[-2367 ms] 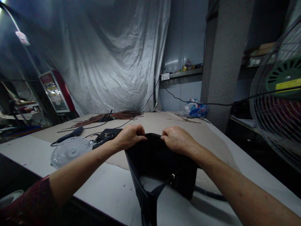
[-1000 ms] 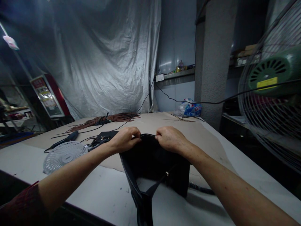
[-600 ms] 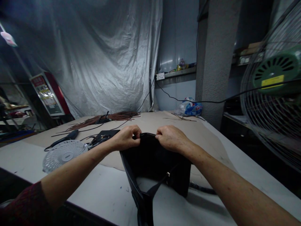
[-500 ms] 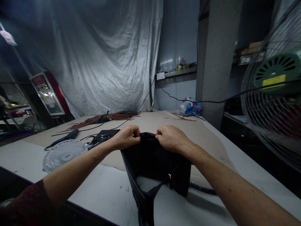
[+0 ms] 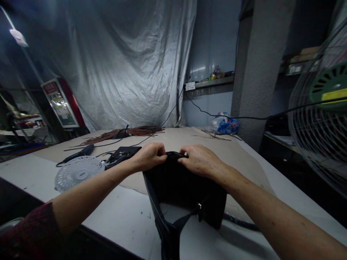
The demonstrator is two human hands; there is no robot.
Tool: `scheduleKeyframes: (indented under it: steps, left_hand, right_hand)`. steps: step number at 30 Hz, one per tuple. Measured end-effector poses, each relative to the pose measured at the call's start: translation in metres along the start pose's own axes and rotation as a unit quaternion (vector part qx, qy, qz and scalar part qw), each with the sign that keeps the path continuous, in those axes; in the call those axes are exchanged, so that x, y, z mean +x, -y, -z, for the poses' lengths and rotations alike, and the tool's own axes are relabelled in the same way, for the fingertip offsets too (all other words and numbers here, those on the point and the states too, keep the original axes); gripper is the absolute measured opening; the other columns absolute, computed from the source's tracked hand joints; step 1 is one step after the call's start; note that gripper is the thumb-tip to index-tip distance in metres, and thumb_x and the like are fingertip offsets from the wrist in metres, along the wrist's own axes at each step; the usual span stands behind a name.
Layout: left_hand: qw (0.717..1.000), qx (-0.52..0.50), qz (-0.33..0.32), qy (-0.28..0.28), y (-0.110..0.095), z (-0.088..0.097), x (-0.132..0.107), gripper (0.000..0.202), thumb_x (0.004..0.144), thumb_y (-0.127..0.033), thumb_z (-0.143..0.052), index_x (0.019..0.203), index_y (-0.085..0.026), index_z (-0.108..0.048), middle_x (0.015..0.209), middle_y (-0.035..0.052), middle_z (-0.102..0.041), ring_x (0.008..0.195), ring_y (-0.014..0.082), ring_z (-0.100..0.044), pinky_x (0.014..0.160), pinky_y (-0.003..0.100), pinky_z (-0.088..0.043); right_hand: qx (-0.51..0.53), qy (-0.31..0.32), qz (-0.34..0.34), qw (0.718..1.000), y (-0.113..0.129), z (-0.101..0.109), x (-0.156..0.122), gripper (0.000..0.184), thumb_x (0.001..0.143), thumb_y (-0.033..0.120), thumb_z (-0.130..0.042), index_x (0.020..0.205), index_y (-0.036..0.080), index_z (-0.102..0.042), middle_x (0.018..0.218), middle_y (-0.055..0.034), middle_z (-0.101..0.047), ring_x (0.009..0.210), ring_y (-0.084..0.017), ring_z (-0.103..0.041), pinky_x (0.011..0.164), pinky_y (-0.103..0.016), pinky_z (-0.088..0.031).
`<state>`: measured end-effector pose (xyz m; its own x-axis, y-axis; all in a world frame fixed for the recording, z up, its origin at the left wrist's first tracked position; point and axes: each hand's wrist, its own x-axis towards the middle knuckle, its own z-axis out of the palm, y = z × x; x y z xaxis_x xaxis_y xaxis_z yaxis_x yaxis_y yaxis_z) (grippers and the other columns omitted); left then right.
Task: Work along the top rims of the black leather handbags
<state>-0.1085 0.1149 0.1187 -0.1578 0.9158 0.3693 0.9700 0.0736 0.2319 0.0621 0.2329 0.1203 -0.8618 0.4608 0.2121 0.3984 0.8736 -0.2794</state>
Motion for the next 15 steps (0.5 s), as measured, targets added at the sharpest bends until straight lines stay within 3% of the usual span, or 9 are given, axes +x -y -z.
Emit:
scheduleKeyframes:
  steps: [6,15]
  left_hand:
    - [1.000,-0.003,-0.009,0.001,0.0011,-0.0010,-0.0011,0.012,0.073,-0.026,-0.055,0.072,-0.017,-0.063,0.060,-0.0017,-0.058,0.056,0.0119,-0.049,0.051,0.023,-0.030]
    - [0.997,0.051,-0.050,0.014,-0.0014,0.0022,-0.0020,0.018,0.079,-0.030,-0.051,0.076,-0.018,-0.065,0.064,-0.0001,-0.062,0.058,0.0132,-0.050,0.053,0.024,-0.030]
  right_hand:
    - [-0.020,0.000,-0.008,1.000,0.0035,0.0000,0.0087,0.023,0.081,0.038,-0.052,0.080,0.022,-0.068,0.070,-0.0024,-0.064,0.065,-0.015,-0.054,0.054,-0.025,-0.029]
    - [-0.047,-0.002,0.013,0.999,-0.0006,-0.0044,0.0102,0.027,0.086,0.038,-0.047,0.076,0.021,-0.066,0.069,-0.0030,-0.064,0.065,-0.015,-0.055,0.055,-0.026,-0.029]
